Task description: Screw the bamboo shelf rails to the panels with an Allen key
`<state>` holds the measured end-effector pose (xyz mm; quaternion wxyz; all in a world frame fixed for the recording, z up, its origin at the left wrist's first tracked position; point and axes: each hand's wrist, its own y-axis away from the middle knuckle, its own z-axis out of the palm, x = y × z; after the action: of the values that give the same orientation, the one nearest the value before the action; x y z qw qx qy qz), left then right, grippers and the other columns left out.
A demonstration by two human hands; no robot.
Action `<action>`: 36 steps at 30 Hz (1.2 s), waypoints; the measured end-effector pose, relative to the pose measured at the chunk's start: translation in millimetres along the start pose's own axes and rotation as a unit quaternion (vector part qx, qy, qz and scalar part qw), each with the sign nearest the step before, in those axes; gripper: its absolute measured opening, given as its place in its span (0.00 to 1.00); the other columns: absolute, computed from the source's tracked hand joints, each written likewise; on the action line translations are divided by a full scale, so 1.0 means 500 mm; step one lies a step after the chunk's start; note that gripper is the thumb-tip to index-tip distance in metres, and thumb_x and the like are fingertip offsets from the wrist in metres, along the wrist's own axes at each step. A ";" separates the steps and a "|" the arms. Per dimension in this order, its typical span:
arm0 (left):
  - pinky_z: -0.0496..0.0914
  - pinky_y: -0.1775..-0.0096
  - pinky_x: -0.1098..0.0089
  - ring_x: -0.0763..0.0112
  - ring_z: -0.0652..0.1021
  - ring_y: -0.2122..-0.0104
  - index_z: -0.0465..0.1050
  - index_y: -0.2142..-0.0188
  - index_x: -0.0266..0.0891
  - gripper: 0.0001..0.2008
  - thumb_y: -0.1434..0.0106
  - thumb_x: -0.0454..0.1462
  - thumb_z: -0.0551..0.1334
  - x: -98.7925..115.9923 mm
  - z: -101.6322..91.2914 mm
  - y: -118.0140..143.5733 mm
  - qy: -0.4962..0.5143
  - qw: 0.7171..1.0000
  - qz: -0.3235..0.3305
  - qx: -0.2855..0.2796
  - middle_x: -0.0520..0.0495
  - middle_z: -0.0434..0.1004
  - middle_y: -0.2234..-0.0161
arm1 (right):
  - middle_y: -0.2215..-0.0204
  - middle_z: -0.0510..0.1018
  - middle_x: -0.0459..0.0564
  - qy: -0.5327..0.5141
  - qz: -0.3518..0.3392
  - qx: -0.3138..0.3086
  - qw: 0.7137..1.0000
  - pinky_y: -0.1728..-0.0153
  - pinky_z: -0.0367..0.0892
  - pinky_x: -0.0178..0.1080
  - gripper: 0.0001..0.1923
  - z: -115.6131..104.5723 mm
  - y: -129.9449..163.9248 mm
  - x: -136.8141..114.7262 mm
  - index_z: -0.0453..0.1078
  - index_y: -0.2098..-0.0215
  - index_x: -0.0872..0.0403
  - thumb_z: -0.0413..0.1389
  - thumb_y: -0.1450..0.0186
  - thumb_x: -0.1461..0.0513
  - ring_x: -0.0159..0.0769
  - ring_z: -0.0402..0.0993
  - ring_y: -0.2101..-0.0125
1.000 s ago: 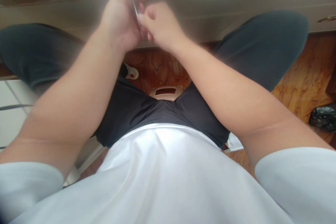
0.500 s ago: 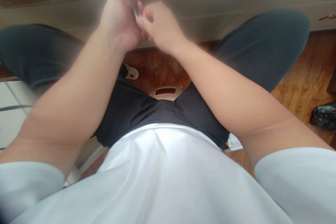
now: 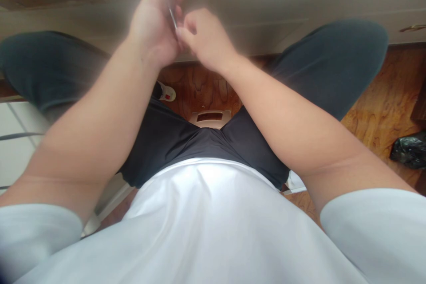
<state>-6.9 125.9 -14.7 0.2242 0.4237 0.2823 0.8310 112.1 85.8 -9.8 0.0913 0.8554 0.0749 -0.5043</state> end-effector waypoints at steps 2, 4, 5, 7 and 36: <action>0.57 0.72 0.70 0.79 0.60 0.74 0.76 0.67 0.40 0.16 0.30 0.47 0.59 0.002 -0.001 -0.001 -0.030 0.999 0.015 -0.001 0.51 0.68 0.71 | 0.83 0.72 0.43 0.003 -0.001 0.000 1.000 0.71 0.60 0.38 0.14 0.000 0.000 0.000 0.63 0.81 0.47 0.55 0.37 0.60 0.33 0.65 0.80; 0.57 0.73 0.70 0.78 0.59 0.74 0.77 0.67 0.40 0.17 0.30 0.49 0.59 0.004 -0.001 -0.003 -0.046 0.998 0.031 0.001 0.51 0.68 0.71 | 0.82 0.72 0.43 0.006 -0.004 0.003 1.000 0.71 0.60 0.39 0.15 -0.001 0.000 0.000 0.63 0.81 0.46 0.55 0.36 0.60 0.34 0.66 0.80; 0.56 0.74 0.70 0.78 0.59 0.74 0.76 0.66 0.41 0.17 0.31 0.49 0.59 0.005 -0.002 -0.004 -0.048 0.998 0.030 0.000 0.50 0.68 0.71 | 0.82 0.73 0.43 0.007 -0.005 0.004 1.000 0.71 0.60 0.39 0.15 -0.001 0.000 0.000 0.63 0.81 0.46 0.55 0.36 0.60 0.34 0.66 0.80; 0.55 0.75 0.71 0.78 0.58 0.74 0.76 0.65 0.41 0.16 0.30 0.49 0.58 0.006 -0.003 -0.006 -0.050 0.998 0.031 -0.002 0.50 0.67 0.71 | 0.82 0.73 0.43 0.015 -0.006 0.004 1.000 0.71 0.60 0.39 0.15 -0.001 0.000 -0.001 0.63 0.81 0.46 0.55 0.36 0.60 0.34 0.66 0.79; 0.60 0.72 0.75 0.84 0.66 0.76 0.69 0.64 0.36 0.06 0.30 0.36 0.59 0.009 0.000 -0.005 -0.001 0.999 0.049 -0.006 0.56 0.81 0.64 | 0.79 0.74 0.44 0.099 0.004 -0.038 0.994 0.66 0.59 0.40 0.16 -0.006 0.005 -0.018 0.63 0.80 0.47 0.56 0.34 0.63 0.35 0.67 0.74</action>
<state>-9.3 130.4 -13.7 0.1863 0.4366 0.2564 0.8420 111.0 84.0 -0.3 0.1181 0.8972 0.0996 -0.4137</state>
